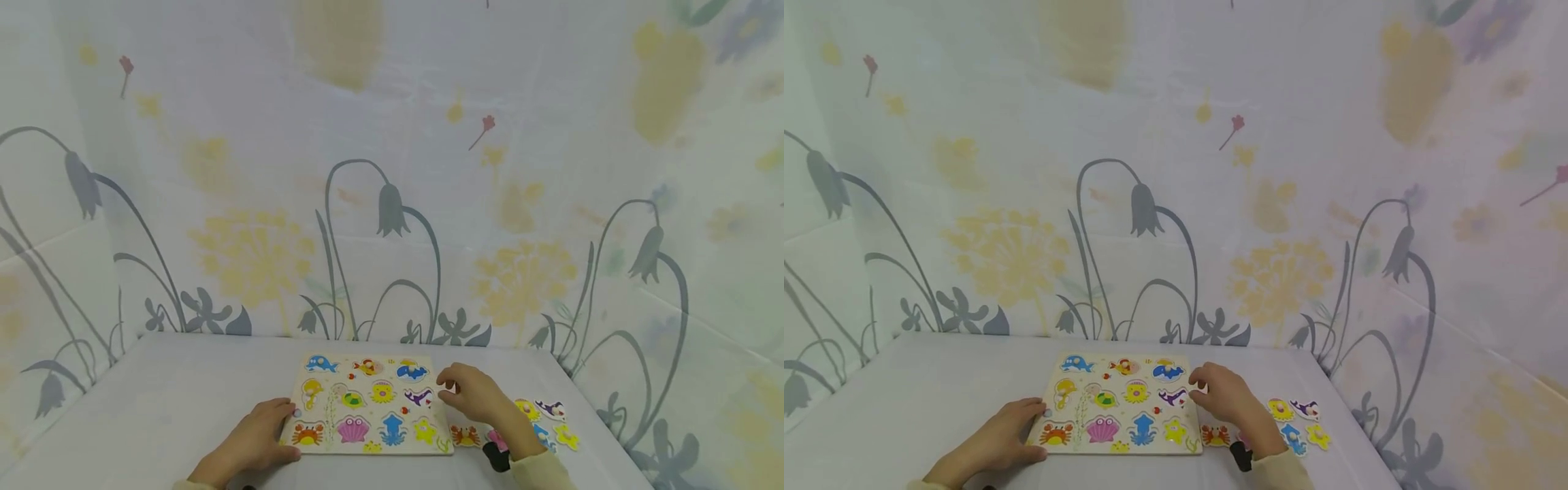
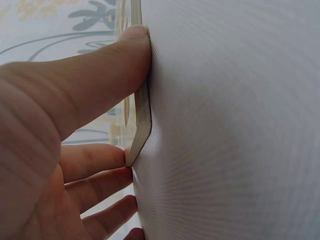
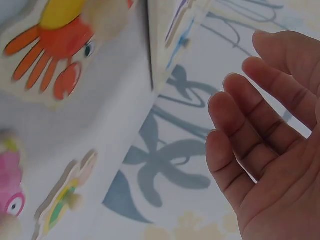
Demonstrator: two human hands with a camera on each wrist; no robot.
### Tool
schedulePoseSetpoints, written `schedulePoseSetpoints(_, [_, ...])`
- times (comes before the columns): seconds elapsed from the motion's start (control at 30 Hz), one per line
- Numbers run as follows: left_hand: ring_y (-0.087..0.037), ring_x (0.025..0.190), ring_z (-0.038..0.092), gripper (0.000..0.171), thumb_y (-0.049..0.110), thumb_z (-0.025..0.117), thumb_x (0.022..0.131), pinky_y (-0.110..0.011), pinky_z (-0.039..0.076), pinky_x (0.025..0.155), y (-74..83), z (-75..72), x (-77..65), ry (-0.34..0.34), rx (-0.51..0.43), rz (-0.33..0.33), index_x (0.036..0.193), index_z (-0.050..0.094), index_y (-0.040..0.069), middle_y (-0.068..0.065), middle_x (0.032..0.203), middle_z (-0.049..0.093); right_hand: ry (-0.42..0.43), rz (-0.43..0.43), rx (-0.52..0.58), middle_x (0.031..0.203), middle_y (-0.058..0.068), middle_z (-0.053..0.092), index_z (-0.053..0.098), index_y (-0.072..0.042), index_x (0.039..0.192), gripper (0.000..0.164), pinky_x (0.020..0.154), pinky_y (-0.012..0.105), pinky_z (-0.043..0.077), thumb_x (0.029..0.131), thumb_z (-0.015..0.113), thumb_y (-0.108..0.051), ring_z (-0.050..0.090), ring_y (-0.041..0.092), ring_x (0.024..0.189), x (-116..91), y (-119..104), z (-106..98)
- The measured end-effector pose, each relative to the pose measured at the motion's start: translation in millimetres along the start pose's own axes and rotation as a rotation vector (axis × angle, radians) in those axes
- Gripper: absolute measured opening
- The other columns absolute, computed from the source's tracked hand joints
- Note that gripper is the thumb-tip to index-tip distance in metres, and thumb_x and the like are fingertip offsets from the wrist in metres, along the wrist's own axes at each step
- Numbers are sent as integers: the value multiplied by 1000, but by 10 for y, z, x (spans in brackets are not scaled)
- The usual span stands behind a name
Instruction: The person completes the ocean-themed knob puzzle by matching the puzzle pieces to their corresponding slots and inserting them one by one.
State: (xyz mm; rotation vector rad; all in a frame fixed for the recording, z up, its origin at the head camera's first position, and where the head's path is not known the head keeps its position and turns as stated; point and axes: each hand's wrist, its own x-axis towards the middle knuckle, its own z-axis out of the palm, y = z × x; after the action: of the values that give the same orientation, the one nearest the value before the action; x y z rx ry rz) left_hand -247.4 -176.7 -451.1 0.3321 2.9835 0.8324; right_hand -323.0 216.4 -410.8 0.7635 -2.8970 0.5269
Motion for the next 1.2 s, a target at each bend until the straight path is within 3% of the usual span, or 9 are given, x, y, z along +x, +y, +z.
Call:
schedulePoseSetpoints(0.47, [-44,127,39,80,39,86,65,-60,30,106,2,-7,39,-20,-5,-14,127,56,-2,-23,134,49,64,113,-3,80,-9,55,69,-12,96,14,60,28,45,84,72,-18,48,11,70,-187,385,-166])
schedulePoseSetpoints(0.87, [-45,127,39,80,39,86,64,-60,31,106,-28,21,35,-5,2,-9,126,57,-2,-23,134,49,32,207,25,80,-2,57,68,-9,94,13,63,33,45,83,72,-15,50,14,72,-276,640,-186])
schedulePoseSetpoints(1.2, [-45,127,39,81,39,86,64,-60,31,106,-50,14,24,-5,6,-4,127,56,-2,-23,135,49,1,254,23,76,-2,55,68,-11,89,10,63,35,45,81,73,-13,49,15,70,-331,802,-84])
